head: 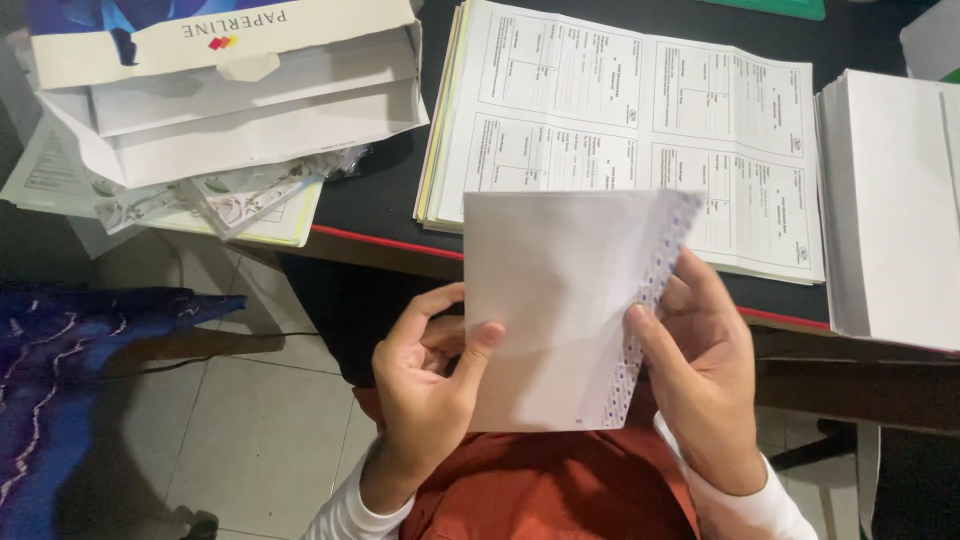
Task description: Folding printed documents and inserting them into envelopes at a desk
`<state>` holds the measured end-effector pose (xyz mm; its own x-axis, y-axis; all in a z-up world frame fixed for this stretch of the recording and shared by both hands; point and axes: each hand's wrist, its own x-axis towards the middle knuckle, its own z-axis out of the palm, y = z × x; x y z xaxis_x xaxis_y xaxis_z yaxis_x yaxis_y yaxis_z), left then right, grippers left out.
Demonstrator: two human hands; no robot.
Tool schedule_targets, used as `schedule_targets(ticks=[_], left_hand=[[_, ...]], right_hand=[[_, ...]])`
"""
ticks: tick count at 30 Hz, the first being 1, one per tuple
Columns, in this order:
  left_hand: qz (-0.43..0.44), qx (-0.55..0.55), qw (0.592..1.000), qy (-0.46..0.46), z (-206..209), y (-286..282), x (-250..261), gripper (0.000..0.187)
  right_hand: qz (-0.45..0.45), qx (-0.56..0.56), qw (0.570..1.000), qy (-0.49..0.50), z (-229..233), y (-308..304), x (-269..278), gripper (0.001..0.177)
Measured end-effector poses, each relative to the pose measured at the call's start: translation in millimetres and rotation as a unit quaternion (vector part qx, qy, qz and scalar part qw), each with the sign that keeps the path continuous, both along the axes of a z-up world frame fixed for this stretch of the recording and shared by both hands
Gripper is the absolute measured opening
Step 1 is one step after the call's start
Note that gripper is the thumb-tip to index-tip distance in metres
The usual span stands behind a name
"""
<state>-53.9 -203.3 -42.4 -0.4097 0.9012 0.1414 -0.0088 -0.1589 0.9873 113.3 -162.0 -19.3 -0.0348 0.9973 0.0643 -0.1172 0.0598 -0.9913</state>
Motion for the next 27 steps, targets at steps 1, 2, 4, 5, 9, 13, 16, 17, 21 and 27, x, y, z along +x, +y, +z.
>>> schedule_targets(ticks=[1,2,4,5,9,13,16,17,21,27], left_hand=[[-0.003,0.0,1.0,0.0,-1,1,-1,0.029],[-0.015,-0.023,0.999,-0.032,-1,1,-1,0.03],[-0.028,-0.045,0.997,-0.065,-4,2,-1,0.032],[-0.028,-0.03,0.997,-0.061,-6,1,-1,0.03],[-0.054,0.049,0.997,0.026,-9,-1,-3,0.023],[-0.077,0.086,0.991,0.069,-3,-3,-3,0.025],[-0.054,0.109,0.983,0.14,3,-1,-2,0.027],[-0.047,0.11,0.981,0.151,3,-1,-1,0.027],[-0.053,0.098,0.981,0.159,5,-1,-1,0.029],[-0.115,0.082,0.984,0.105,12,0,-4,0.029]], right_hand=[[-0.003,0.0,1.0,0.0,0,0,2,0.054],[-0.016,0.025,0.999,-0.029,1,0,3,0.044],[-0.031,0.051,0.996,-0.059,0,-1,5,0.04],[-0.032,0.052,0.995,-0.078,-2,-1,5,0.032],[-0.018,0.067,0.977,-0.203,-3,2,3,0.017],[-0.013,0.129,0.976,-0.176,-13,2,8,0.016],[-0.022,0.149,0.967,-0.203,-20,2,16,0.014],[-0.003,0.147,0.97,-0.193,-24,2,19,0.006],[0.045,0.158,0.967,-0.193,-29,1,23,0.025],[0.062,0.128,0.973,-0.183,-26,3,22,0.016]])
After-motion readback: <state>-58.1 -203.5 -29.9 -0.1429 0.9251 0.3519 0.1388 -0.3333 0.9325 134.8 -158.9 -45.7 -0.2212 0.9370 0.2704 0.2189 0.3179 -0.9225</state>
